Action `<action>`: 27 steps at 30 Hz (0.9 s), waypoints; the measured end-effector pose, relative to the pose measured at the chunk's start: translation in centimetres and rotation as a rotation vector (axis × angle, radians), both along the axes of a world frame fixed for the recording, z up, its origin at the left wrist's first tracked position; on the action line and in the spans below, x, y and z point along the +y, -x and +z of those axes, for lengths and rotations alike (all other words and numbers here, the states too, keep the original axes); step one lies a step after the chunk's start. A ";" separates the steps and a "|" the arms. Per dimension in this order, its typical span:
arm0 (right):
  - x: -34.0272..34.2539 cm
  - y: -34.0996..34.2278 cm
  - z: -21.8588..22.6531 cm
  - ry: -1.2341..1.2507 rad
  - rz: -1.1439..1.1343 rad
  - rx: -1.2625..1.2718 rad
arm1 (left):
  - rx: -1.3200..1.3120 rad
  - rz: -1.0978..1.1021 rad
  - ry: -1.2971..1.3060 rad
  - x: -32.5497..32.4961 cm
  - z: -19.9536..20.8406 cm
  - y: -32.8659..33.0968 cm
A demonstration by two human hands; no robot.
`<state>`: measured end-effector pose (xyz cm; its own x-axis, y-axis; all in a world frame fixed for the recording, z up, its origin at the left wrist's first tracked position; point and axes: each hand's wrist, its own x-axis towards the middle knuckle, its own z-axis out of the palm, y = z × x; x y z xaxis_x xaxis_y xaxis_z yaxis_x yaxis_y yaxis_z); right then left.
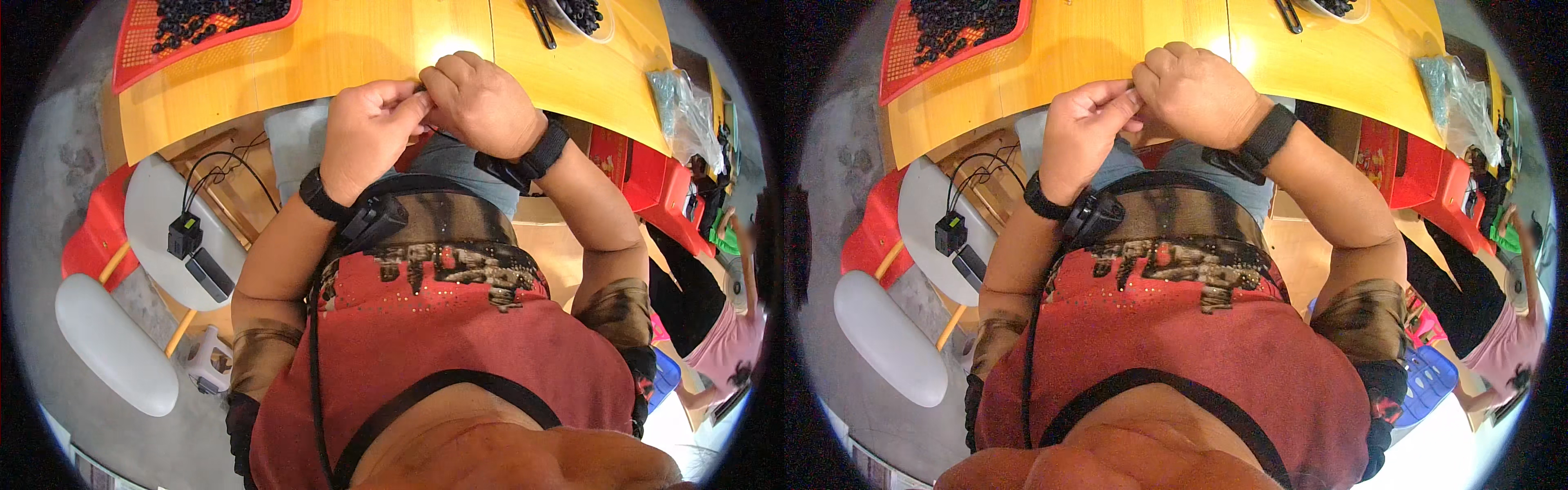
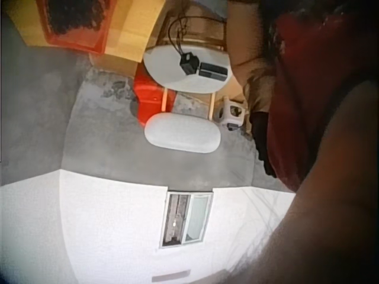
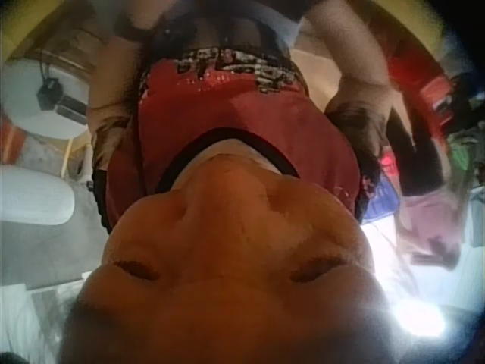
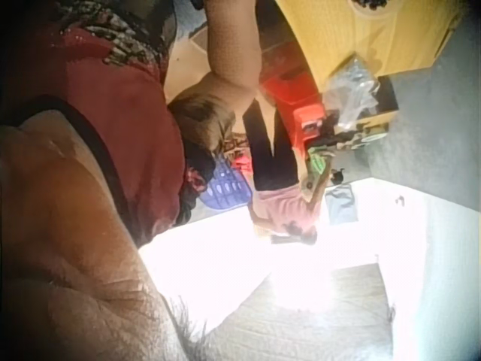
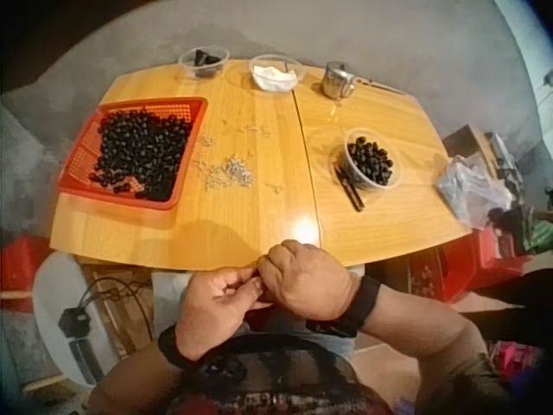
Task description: The person sorts small black plastic parts and silver screws by hand, placing them into separate containers on a table.
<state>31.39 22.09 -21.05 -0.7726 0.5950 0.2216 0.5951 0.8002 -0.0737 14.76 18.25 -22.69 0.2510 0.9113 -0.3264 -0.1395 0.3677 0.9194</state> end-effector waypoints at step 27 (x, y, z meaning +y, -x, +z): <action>-0.2 -0.1 0.6 0.059 0.001 0.025 | 0.018 -0.014 0.000 0.1 0.7 0.4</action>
<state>31.53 21.89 -20.49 -0.7679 0.6069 0.2052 0.5918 0.7946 -0.1355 14.34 18.36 -21.96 0.2574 0.9079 -0.3310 -0.1177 0.3694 0.9218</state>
